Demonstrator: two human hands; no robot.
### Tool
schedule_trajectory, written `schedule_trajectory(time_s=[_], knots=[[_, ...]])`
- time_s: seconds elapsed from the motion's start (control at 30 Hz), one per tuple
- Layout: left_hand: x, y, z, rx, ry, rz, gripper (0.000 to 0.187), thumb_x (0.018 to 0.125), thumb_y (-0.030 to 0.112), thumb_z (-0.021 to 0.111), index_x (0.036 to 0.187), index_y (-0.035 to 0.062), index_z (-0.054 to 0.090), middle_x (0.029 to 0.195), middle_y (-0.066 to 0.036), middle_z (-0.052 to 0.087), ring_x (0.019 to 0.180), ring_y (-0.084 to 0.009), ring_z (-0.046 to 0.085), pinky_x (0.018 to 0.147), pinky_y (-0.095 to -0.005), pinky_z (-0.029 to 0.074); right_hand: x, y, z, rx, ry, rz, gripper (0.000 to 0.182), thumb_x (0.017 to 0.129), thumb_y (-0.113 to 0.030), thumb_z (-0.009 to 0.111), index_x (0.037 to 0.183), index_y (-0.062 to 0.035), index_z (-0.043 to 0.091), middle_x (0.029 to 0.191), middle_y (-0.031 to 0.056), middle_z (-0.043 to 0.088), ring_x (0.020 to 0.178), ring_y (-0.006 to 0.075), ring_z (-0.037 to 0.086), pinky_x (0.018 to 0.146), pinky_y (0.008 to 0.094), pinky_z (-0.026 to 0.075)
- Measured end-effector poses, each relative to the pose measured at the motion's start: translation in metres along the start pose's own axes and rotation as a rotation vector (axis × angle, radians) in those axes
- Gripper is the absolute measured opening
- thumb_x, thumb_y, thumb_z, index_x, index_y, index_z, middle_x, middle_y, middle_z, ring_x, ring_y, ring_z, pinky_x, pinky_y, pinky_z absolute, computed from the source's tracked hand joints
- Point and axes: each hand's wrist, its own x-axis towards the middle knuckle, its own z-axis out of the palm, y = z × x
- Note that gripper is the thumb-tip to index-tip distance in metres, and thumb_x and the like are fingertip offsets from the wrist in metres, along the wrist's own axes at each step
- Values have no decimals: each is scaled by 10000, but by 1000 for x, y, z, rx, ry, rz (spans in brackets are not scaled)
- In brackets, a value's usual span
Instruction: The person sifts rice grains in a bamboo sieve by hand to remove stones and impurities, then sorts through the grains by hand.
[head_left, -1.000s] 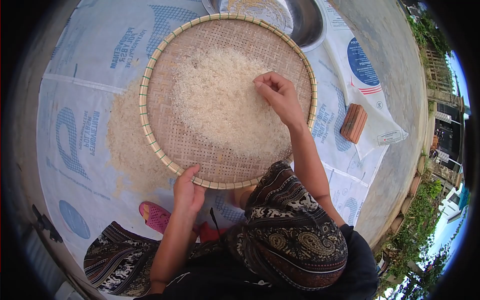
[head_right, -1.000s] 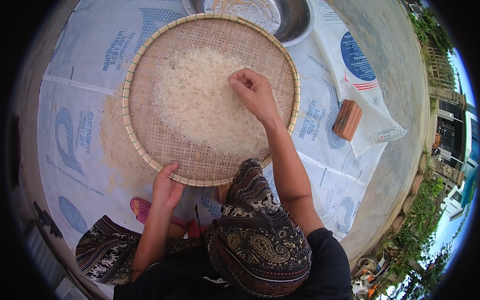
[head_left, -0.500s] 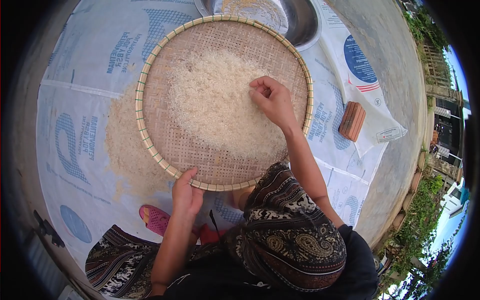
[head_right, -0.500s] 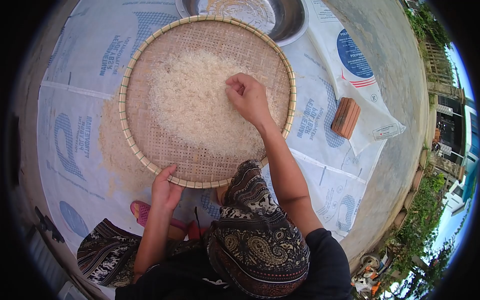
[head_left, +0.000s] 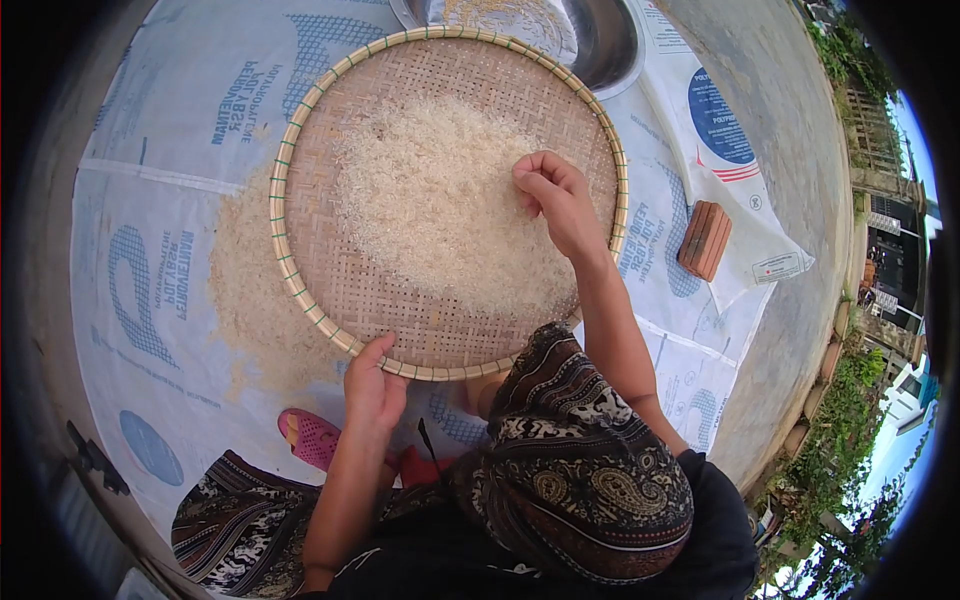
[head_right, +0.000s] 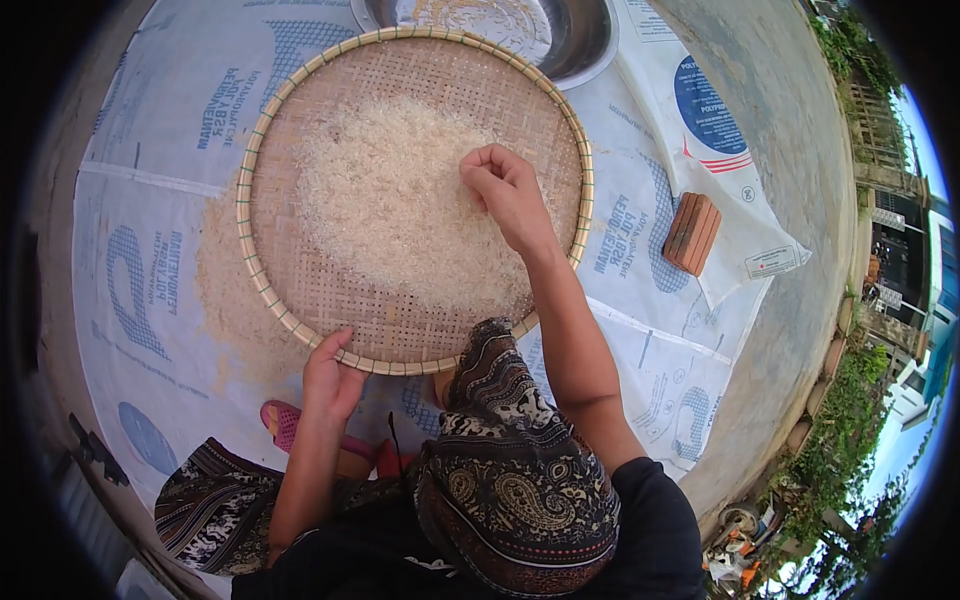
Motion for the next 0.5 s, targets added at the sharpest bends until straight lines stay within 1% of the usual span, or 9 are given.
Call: schedule_trajectory(time_s=[0.03, 0.1, 0.23, 0.3, 0.33, 0.4, 0.43, 0.5], knots=[[0, 0, 0, 0, -4, 0, 373, 810, 57, 480, 1169, -23, 416, 1156, -141, 502, 1066, -274, 495, 934, -430, 391, -1, 1, -3, -1, 2, 1, 52, 760, -48, 559, 795, -8, 555, 727, 44, 580, 623, 118, 535, 551, 215, 421], [1, 0, 0, 1, -5, 5, 372, 811, 55, 477, 1169, -25, 416, 1157, -143, 501, 1066, -275, 494, 935, -429, 391, -3, 3, -8, 524, -165, 75, 47, 772, -31, 538, 818, -22, 534, 732, 52, 572, 639, 100, 531, 543, 191, 408], [1, -1, 0, -8, 17, 5, 369, 812, 50, 467, 1167, -34, 414, 1158, -155, 498, 1067, -278, 493, 938, -431, 390, -10, 8, -7, 509, -103, 80, 67, 767, -19, 538, 833, -30, 538, 727, 44, 561, 634, 98, 527, 547, 198, 416], [2, -1, -1, -7, 11, 7, 367, 812, 49, 467, 1165, -37, 414, 1156, -157, 498, 1068, -279, 493, 939, -433, 389, -12, 14, -8, 153, -59, 7, 90, 756, -39, 569, 843, -19, 554, 715, 27, 560, 610, 109, 523, 549, 223, 425], [2, -1, -1, -6, 3, 8, 366, 812, 48, 466, 1163, -39, 414, 1154, -160, 497, 1068, -280, 492, 940, -435, 389, -14, 15, -8, 155, -57, 7, 90, 756, -39, 569, 843, -19, 554, 715, 27, 560, 610, 109, 523, 549, 223, 425], [2, -1, -2, -3, 3, 8, 363, 811, 46, 466, 1160, -40, 415, 1153, -160, 497, 1068, -279, 492, 940, -436, 389, -19, 14, -5, -441, 13, -159, 141, 726, -67, 609, 859, -31, 582, 682, 20, 547, 587, 122, 520, 559, 251, 434], [3, -2, -2, -3, 5, 10, 360, 811, 45, 466, 1157, -42, 416, 1153, -161, 496, 1068, -279, 492, 941, -438, 388, -19, 15, -3, -441, 15, -157, 141, 726, -67, 609, 859, -31, 582, 682, 20, 547, 587, 122, 520, 559, 251, 434], [2, -2, 0, 2, 8, 18, 358, 811, 44, 467, 1154, -43, 416, 1153, -161, 495, 1068, -278, 492, 940, -438, 388, -19, 18, 0, -619, 44, -250, 166, 697, -89, 632, 855, -46, 605, 653, 34, 531, 573, 127, 516, 556, 263, 433]])
